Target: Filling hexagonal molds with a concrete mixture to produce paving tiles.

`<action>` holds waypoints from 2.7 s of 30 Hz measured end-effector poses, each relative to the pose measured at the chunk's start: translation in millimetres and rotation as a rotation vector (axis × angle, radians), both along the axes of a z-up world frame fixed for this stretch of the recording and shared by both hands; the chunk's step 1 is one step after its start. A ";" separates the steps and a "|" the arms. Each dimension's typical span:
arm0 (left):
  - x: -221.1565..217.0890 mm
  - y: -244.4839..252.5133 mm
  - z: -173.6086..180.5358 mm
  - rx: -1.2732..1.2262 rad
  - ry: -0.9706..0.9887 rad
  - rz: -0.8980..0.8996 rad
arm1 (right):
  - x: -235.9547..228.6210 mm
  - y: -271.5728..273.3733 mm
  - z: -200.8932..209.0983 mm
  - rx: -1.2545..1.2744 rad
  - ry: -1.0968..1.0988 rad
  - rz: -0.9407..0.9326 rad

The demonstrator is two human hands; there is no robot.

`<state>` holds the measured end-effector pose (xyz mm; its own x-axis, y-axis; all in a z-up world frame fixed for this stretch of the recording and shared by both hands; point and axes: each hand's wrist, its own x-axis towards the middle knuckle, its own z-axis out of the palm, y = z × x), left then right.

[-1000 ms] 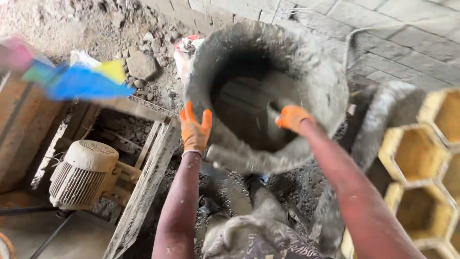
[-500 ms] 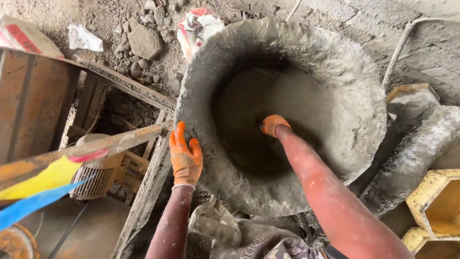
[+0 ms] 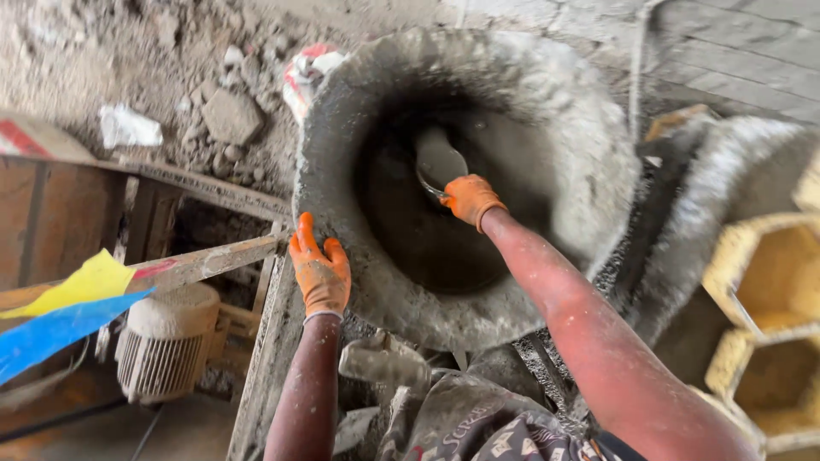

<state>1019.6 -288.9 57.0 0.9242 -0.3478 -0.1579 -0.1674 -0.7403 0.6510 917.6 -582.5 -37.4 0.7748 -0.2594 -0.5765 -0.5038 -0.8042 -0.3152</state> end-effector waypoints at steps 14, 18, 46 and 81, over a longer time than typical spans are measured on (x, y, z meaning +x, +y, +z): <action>8.8 10.0 -4.4 -0.044 0.017 -0.067 | -163.9 49.1 204.5 -0.372 -0.605 -0.118; 44.6 20.6 -34.4 -0.134 0.132 -0.167 | -240.9 63.7 259.0 -0.445 -0.695 -0.226; -180.4 -271.9 18.2 0.046 -0.513 -0.963 | -596.2 68.0 290.3 -0.419 0.021 -1.026; -217.3 -312.9 -1.5 -0.054 -0.106 -0.658 | -457.6 -183.0 334.1 -0.387 0.273 -0.878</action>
<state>802.4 -601.8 55.5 0.5262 -0.8492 -0.0443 -0.6382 -0.4289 0.6393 460.1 -765.4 296.7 0.0718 -0.8846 -0.4608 -0.9853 -0.1347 0.1050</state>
